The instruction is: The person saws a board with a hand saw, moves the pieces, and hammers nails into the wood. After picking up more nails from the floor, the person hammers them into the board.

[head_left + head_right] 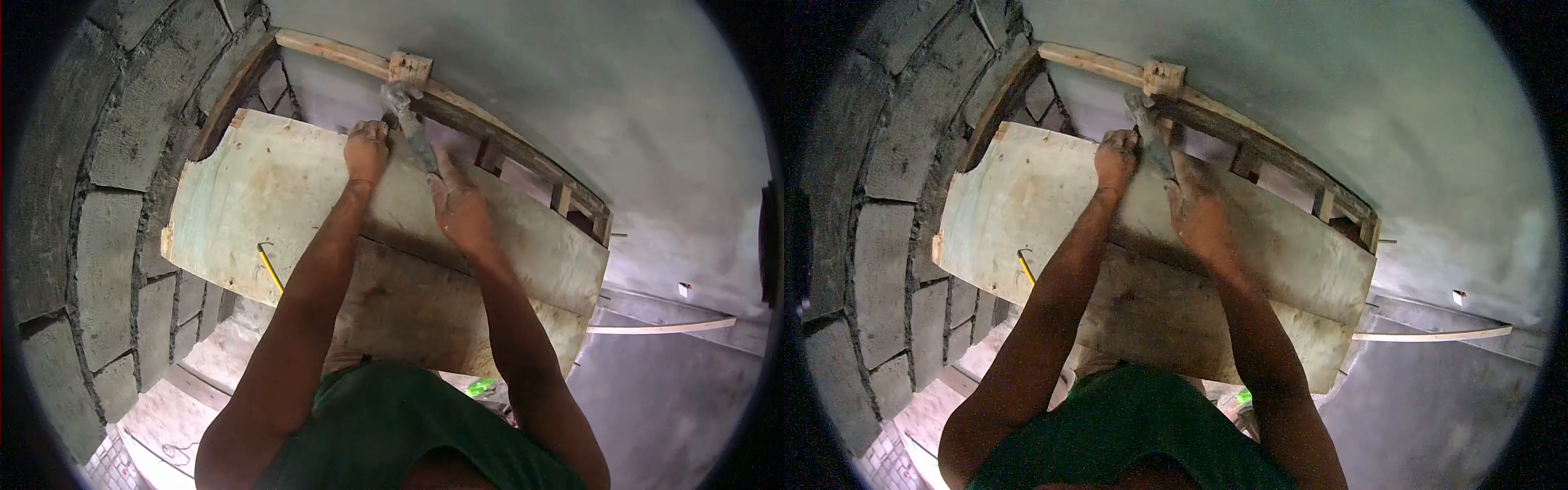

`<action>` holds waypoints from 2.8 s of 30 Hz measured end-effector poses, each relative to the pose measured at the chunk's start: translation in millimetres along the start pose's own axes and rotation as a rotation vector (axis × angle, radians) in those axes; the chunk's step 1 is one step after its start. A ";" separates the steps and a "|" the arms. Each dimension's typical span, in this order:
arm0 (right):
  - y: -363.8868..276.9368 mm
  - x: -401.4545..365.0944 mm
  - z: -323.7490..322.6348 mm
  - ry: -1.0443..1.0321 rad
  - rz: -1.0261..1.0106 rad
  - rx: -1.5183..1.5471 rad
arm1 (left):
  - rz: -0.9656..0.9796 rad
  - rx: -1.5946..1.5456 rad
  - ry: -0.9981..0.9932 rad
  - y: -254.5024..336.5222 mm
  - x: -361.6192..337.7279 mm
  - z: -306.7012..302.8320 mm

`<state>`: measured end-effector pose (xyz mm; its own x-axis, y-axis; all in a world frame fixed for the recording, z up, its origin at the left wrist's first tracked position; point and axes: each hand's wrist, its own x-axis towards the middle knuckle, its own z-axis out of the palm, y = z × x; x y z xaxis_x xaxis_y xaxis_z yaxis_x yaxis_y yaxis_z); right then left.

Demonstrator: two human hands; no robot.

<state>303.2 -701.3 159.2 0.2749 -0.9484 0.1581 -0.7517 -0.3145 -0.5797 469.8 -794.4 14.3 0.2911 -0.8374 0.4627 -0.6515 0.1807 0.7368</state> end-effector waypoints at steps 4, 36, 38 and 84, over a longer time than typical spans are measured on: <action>13.3 8.2 4.0 -0.084 0.032 -0.098 | 0.075 0.055 -0.012 -0.7 8.0 -0.4; 9.1 0.2 -15.1 0.161 0.038 -0.001 | -0.266 -0.115 0.223 -30.5 -1.0 11.3; 55.6 -7.9 41.3 0.085 -0.013 -0.152 | -0.276 -0.146 0.230 -25.7 -2.7 8.4; 85.9 -197.6 -66.1 0.434 0.525 1.192 | -0.836 -1.380 -0.625 266.8 -186.3 -20.6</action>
<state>144.7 -543.6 131.1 -0.2527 -0.9500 -0.1834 0.3174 0.0977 -0.9432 256.1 -579.6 134.8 -0.3009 -0.9245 -0.2340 0.6507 -0.3784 0.6583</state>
